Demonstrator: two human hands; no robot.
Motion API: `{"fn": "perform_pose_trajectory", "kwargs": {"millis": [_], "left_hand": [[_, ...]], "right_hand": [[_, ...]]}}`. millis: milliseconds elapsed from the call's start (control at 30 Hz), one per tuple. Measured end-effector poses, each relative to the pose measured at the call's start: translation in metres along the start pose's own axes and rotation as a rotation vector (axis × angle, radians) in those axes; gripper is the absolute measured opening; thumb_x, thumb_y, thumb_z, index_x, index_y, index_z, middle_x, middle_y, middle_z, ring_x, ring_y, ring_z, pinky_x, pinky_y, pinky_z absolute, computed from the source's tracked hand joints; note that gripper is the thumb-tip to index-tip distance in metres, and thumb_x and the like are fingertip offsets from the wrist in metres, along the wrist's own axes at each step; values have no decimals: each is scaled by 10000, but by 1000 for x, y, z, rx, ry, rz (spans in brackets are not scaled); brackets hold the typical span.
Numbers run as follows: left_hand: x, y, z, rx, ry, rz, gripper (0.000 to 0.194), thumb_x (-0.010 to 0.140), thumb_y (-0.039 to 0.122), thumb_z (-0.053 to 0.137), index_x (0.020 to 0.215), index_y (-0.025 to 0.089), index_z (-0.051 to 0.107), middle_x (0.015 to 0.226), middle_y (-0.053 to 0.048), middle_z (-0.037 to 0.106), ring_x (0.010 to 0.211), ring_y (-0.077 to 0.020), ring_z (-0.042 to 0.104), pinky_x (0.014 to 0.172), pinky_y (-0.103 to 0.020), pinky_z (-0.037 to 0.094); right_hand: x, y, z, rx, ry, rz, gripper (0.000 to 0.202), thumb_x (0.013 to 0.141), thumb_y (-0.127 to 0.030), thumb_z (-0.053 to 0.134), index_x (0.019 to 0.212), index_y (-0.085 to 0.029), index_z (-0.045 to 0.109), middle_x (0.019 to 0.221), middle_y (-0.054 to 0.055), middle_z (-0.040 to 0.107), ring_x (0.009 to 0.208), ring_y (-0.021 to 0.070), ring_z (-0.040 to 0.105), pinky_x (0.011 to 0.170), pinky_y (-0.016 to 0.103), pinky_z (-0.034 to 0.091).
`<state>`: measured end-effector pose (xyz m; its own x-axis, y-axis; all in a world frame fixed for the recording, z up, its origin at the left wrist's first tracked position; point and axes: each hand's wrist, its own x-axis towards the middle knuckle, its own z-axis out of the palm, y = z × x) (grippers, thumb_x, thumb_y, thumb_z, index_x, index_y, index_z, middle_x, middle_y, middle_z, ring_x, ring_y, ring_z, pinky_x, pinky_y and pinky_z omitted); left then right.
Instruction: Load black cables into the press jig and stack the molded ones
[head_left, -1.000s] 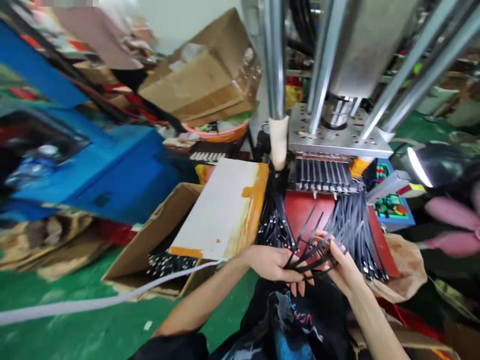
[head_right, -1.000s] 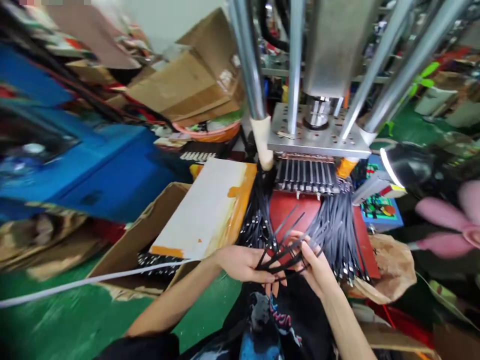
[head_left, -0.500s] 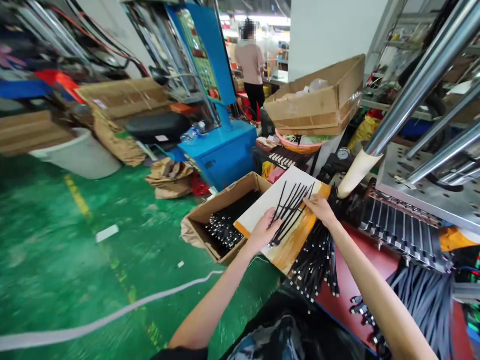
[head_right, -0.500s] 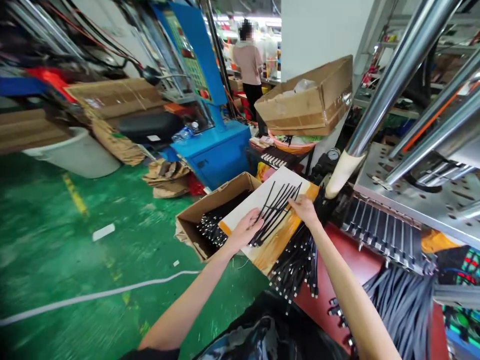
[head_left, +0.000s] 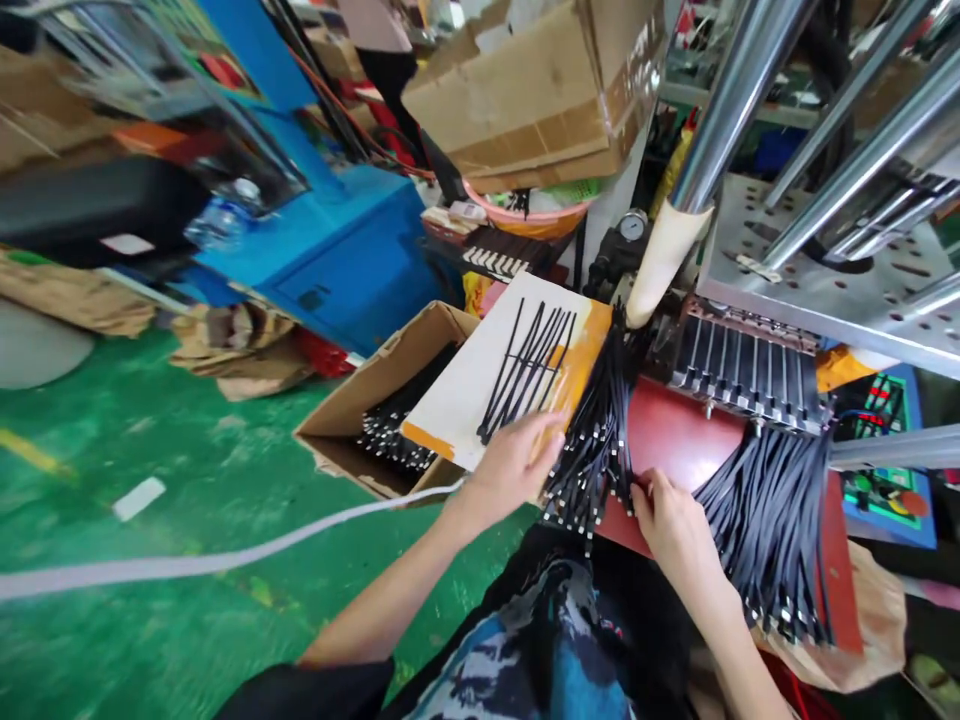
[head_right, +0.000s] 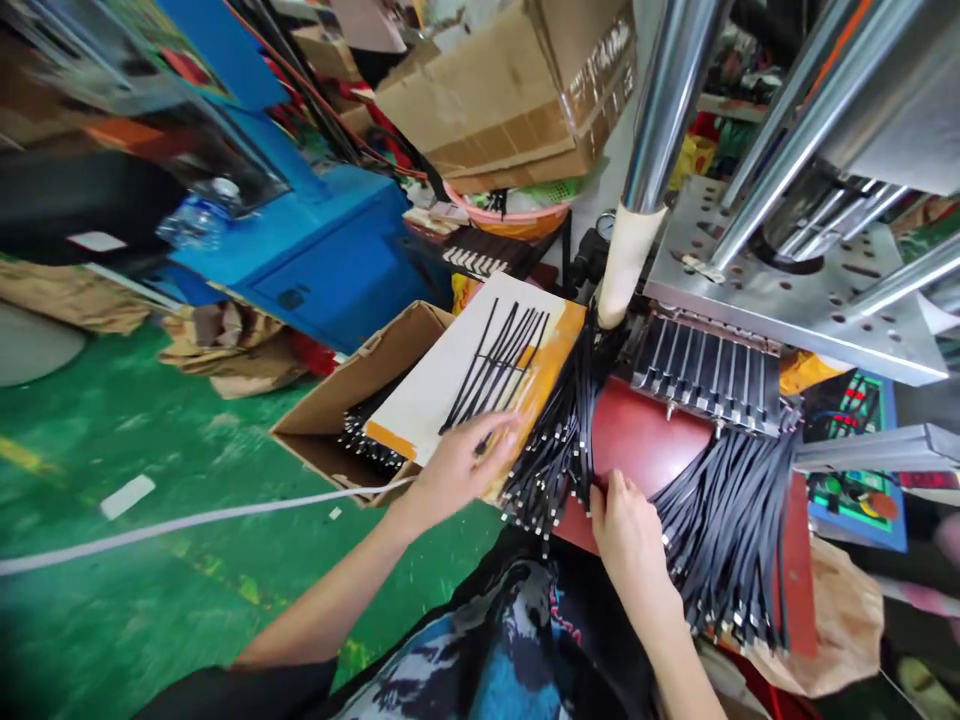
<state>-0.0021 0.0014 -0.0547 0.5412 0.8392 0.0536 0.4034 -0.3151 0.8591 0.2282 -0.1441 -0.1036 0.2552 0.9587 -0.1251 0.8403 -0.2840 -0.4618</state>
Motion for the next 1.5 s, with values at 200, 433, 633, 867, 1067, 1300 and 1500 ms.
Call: {"fn": "perform_pose_trajectory", "kwargs": {"millis": [200, 433, 633, 867, 1067, 1300, 1500], "left_hand": [[-58, 35, 46, -729, -655, -407, 572, 992, 518, 728, 1440, 177, 630, 1348, -182, 749, 1249, -273, 731, 1098, -432, 554], [-47, 47, 106, -1167, -428, -505, 451, 962, 533, 759, 1117, 111, 728, 757, -40, 741, 690, -158, 729, 763, -286, 578], [-35, 48, 109, -832, -559, -405, 579, 977, 653, 681, 1126, 94, 699, 826, -118, 808, 747, -211, 784, 796, -321, 596], [-20, 45, 119, -704, -561, -391, 656, 958, 716, 663, 1108, 80, 718, 987, -197, 830, 859, -285, 831, 885, -398, 630], [-5, 50, 125, -610, -545, -353, 620, 996, 685, 627, 1108, 86, 737, 1026, -196, 834, 925, -306, 834, 932, -413, 616], [4, 80, 137, -1132, -544, -550, 505, 900, 592, 795, 1030, 106, 753, 948, -147, 832, 821, -239, 810, 826, -336, 634], [-26, 91, 124, -839, -811, -398, 479, 1044, 578, 606, 1014, 127, 761, 823, -115, 815, 747, -219, 787, 794, -337, 633]], "right_hand": [[-31, -6, -40, 305, -96, 52, 222, 1046, -326, 479, 890, -215, 592, 761, 28, 657, 687, 191, 590, 670, 308, 410], [-72, 5, -72, 323, -306, 156, 433, 1055, -550, 516, 802, -220, 636, 707, 24, 657, 639, 189, 578, 603, 294, 390], [-10, 15, -57, -271, -84, 480, 400, 1085, -344, 445, 959, -110, 744, 928, 231, 775, 800, 312, 764, 658, 339, 457], [-12, 35, -60, -198, -63, 461, 389, 1085, -402, 462, 944, -161, 733, 887, 180, 780, 817, 274, 762, 675, 308, 443], [-21, 41, -70, -33, 0, 395, 292, 1053, -298, 469, 818, -204, 614, 742, 57, 680, 675, 186, 625, 642, 284, 380], [-88, 31, -87, 622, -347, 40, 356, 1070, -393, 522, 766, -214, 570, 672, -34, 519, 625, 136, 443, 599, 270, 350], [-64, 36, -94, 1002, -83, 216, 436, 944, -594, 722, 1137, -204, 756, 880, 42, 712, 678, 160, 601, 578, 258, 482]]}}
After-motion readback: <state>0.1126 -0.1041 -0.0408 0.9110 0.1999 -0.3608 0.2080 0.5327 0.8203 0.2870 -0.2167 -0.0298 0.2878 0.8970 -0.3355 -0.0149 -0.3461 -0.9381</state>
